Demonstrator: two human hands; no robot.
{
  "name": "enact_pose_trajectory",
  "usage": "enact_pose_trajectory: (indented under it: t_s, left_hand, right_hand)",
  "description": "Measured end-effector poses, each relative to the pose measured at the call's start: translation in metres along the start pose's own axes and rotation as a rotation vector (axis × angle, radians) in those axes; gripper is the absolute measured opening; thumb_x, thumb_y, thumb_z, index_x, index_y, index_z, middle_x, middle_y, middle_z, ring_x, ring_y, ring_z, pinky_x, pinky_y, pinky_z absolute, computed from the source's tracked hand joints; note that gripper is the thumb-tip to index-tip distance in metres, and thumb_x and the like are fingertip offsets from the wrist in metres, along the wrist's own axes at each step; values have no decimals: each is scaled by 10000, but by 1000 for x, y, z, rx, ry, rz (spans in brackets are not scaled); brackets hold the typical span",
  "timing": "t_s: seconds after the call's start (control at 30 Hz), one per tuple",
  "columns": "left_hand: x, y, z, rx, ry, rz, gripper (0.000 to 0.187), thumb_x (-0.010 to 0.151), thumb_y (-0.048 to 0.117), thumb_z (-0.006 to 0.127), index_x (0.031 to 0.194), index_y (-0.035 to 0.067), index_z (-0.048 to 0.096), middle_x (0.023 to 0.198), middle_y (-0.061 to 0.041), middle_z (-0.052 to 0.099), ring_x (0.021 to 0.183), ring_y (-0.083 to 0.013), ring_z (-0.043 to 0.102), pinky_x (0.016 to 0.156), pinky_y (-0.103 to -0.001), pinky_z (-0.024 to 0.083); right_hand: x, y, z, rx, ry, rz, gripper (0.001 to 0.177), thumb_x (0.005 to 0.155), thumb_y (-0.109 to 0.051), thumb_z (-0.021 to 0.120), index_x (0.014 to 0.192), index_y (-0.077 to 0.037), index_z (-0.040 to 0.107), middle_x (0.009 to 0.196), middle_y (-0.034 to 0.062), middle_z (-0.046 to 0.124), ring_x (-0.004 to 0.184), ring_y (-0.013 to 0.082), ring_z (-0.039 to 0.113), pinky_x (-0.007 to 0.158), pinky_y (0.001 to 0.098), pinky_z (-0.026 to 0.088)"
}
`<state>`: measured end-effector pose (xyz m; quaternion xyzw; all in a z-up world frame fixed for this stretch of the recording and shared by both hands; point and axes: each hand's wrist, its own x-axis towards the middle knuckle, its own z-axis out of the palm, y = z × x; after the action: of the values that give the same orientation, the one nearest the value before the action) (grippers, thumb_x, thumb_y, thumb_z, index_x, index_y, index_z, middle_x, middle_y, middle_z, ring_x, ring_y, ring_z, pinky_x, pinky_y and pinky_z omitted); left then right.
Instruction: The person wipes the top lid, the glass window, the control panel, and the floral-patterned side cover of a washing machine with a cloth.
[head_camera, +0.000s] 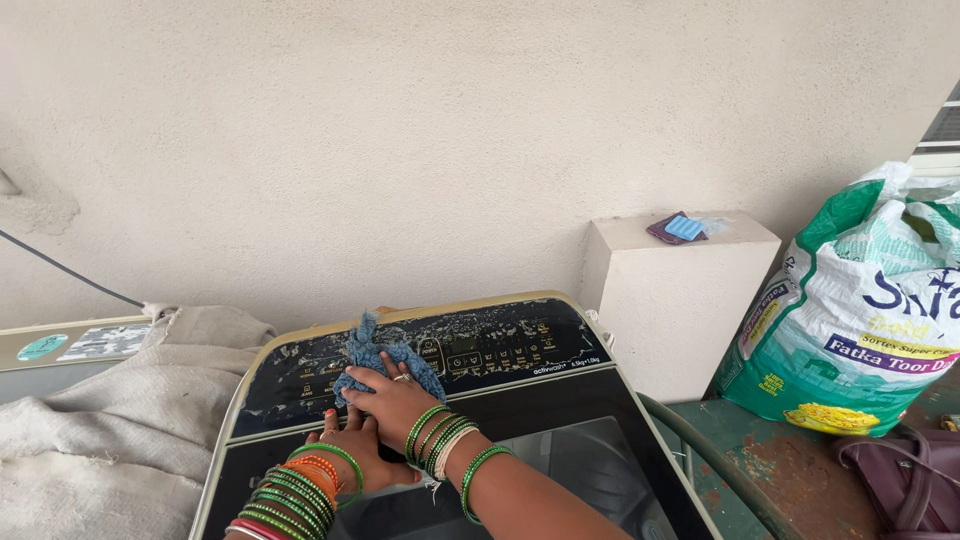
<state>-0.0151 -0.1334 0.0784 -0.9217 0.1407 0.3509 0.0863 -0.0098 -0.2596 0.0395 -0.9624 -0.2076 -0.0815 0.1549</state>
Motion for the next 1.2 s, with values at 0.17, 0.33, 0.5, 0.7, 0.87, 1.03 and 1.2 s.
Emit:
enact_pose_trajectory:
  t_s: [0.17,0.33,0.5,0.7,0.87,1.03,1.2]
  left_hand:
    - [-13,1,0,-17,58,-1,1234,731,841,567,1672,289,-10,1735,-163,-89,1579,-480,-32,1268,-606,152]
    - [-10,-3,4,14,70,12,1210,761,834,545,1673,274,-19,1733,-184,-111,1573,-483,5,1253,-618,177]
    - [-8,-6,7,-2,78,53,1260,756,866,547,1668,219,-36,1707,-246,-161,1557,-520,-51,1244,-605,207]
    - [5,-5,-1,-56,-15,31,1298,725,851,583,1668,210,-38,1696,-264,-183,1529,-586,-96,1201,-677,255]
    - [14,-4,-2,-40,-59,49,1317,729,841,604,1670,186,-46,1688,-294,-172,1511,-615,-94,1199,-694,222]
    - [38,-16,16,64,30,255,1236,811,883,556,1645,62,158,1689,-276,98,1578,-483,-162,1230,-683,7]
    - [42,-18,23,116,84,248,1030,733,860,457,1588,298,349,1656,-103,331,1550,-371,240,1269,-543,154]
  right_hand:
    - [-12,21,-29,-104,-112,-67,799,835,143,525,1464,-349,498,1677,-50,225,1548,334,186,1215,495,298]
    - [-43,78,-70,-125,38,329,820,843,149,513,1478,-369,468,1675,-56,192,1545,293,192,1230,416,312]
    - [-77,144,-95,-110,193,791,783,853,8,623,1499,-384,416,1679,-73,164,1546,283,197,1253,430,273]
    - [-46,163,-72,-64,461,1008,658,875,-17,596,1485,-242,501,1653,40,238,1539,444,113,1251,593,129]
    - [33,85,-31,-31,276,648,632,883,28,556,1465,-213,504,1646,55,213,1545,450,31,1254,590,73]
    - [97,-19,13,97,14,222,603,929,-35,550,1492,-243,487,1680,51,191,1561,432,-28,1259,593,8]
    - [122,-55,32,94,-225,-107,596,947,-32,526,1470,-318,519,1699,-14,176,1566,429,-55,1245,614,1]
